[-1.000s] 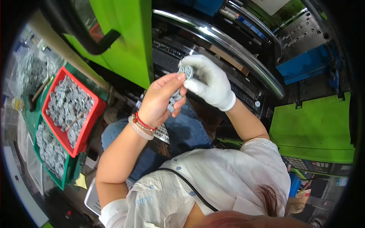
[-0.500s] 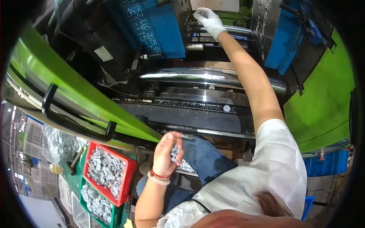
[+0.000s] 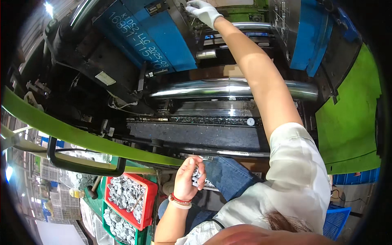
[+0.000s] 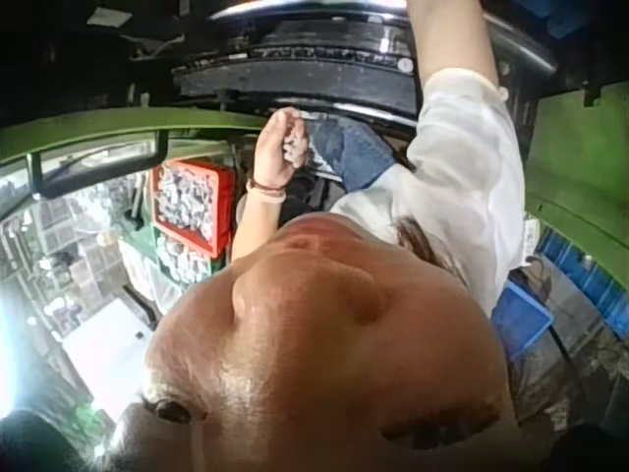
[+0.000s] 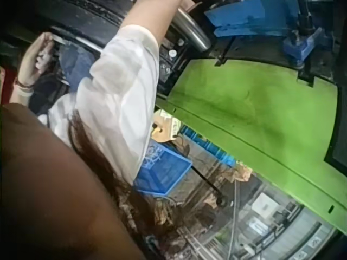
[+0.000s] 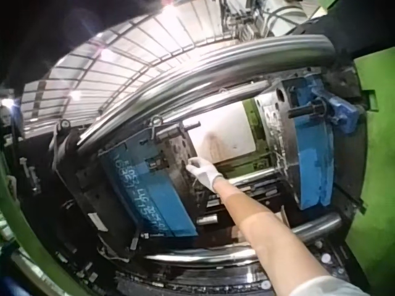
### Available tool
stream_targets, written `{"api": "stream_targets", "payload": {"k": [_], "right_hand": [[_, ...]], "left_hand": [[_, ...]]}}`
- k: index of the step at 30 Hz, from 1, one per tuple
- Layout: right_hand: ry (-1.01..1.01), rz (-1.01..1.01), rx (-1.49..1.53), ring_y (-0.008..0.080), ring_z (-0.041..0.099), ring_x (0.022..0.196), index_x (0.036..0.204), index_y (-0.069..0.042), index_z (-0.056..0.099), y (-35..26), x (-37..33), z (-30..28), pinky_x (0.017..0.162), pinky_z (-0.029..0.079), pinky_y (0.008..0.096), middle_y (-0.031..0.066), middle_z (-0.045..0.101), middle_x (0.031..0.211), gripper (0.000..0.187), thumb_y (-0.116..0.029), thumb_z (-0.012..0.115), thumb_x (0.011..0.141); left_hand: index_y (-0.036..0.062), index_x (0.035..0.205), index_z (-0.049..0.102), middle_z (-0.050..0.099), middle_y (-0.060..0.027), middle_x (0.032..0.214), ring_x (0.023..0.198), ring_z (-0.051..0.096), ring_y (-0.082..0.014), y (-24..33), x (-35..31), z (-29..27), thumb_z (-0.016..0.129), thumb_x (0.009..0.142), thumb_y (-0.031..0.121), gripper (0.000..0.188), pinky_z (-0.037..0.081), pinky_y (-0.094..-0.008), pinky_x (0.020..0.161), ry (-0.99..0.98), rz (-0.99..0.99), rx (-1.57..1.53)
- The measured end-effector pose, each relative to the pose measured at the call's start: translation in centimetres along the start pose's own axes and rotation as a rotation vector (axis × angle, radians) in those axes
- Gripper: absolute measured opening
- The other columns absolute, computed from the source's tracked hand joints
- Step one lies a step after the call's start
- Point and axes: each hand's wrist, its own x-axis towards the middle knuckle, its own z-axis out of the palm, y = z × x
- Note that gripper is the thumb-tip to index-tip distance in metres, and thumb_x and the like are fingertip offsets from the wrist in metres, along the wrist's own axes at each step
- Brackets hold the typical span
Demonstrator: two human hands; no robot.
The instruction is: Removing small white components from an injection molding machine and placing them into a collection bin.
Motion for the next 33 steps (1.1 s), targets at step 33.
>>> {"api": "stream_targets", "payload": {"k": [33], "right_hand": [[0.088,-0.01,-0.457,0.0306,0.061,0.102,0.114,0.0,0.062,-1.6,1.5,1.2,0.089,0.046,0.0346,0.0175,0.066,0.109,0.037,-0.022,0.067,0.085]], "left_hand": [[0.0057,0.104,0.053,0.051,-0.0049,0.074,0.049,0.045,-0.0111,-0.1,-1.4,0.4,0.042,0.101,0.033,0.03,0.036,-0.0213,0.036,-0.03,-0.005,0.011]]}}
